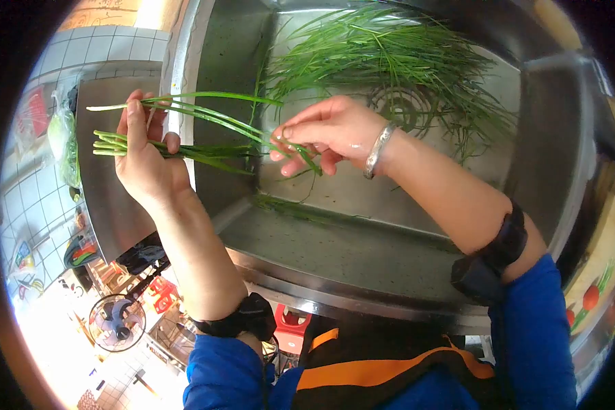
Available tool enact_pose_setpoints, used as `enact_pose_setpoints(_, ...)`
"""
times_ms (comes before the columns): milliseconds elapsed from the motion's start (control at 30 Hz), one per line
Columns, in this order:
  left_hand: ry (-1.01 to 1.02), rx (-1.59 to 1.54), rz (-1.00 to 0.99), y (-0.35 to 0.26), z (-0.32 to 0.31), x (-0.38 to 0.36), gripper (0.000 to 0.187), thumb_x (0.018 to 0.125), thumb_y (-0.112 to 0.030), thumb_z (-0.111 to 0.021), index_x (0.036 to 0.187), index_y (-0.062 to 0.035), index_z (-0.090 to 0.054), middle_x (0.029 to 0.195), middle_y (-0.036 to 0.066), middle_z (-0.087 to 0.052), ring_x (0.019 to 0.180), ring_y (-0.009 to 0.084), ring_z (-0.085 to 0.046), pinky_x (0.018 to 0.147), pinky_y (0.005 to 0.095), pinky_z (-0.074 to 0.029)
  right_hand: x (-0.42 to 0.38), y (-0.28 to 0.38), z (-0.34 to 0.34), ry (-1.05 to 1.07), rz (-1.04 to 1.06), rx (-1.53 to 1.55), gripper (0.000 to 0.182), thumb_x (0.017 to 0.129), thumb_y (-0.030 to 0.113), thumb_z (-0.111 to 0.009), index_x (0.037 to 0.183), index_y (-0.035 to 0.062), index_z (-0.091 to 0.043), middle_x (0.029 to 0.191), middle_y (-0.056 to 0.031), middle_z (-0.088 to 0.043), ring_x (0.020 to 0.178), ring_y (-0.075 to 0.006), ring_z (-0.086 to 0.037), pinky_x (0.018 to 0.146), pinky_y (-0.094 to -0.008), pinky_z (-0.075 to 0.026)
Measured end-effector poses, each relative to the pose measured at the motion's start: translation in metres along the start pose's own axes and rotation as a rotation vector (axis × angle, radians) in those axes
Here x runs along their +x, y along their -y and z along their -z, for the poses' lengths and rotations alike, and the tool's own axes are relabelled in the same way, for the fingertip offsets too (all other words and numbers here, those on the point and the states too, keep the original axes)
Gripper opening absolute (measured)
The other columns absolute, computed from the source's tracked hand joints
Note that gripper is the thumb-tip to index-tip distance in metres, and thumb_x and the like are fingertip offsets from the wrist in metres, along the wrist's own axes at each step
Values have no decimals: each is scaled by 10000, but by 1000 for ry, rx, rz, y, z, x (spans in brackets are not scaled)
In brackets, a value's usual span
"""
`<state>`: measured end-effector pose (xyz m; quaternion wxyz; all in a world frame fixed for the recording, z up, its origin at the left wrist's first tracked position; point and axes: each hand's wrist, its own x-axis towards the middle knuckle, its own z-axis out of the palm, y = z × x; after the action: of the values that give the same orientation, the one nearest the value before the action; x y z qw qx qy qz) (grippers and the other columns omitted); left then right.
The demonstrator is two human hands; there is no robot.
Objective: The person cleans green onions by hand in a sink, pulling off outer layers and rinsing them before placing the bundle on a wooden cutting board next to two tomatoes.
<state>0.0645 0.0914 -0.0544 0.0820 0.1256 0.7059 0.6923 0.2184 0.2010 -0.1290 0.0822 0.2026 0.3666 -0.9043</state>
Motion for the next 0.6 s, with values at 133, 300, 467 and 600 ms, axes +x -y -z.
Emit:
enact_pose_setpoints(133, 11, 8, 0, 3, -3, -2, 202, 814, -149, -490, 973, -26, -518, 870, 59, -565, 737, 96, -544, 391, 169, -283, 6, -6, -3, 29, 73, -325, 233, 768, 135, -518, 901, -54, -543, 768, -96, -599, 637, -134, -581, 403, -199, -410)
enact_pose_setpoints(300, -98, 7, -7, 5, -5, -17, 205, 810, -166, -499, 957, -24, -522, 863, 59, -562, 724, 102, -542, 386, 168, -281, 24, -32, -1, -247, 110, -14, 151, 727, 115, -509, 742, -19, -577, 664, -78, -582, 561, -124, -552, 479, -238, -436)
enact_pose_setpoints(467, -136, -103, -55, -1, 23, -23, 193, 817, -166, -487, 952, -30, -511, 868, 47, -551, 741, 121, -547, 366, 164, -275, 4, -72, 18, -393, 102, -1384, 115, 694, 79, -506, 740, 11, -587, 706, -104, -593, 664, -213, -570, 565, -328, -467)
enact_pose_setpoints(600, -80, -212, 61, -16, 40, -20, 185, 819, -173, -484, 956, -51, -501, 882, 38, -541, 769, 110, -536, 394, 166, -285, -28, -79, 24, -22, -141, -1901, 135, 692, 95, -491, 766, 49, -594, 786, -118, -577, 822, -253, -530, 646, -352, -454)
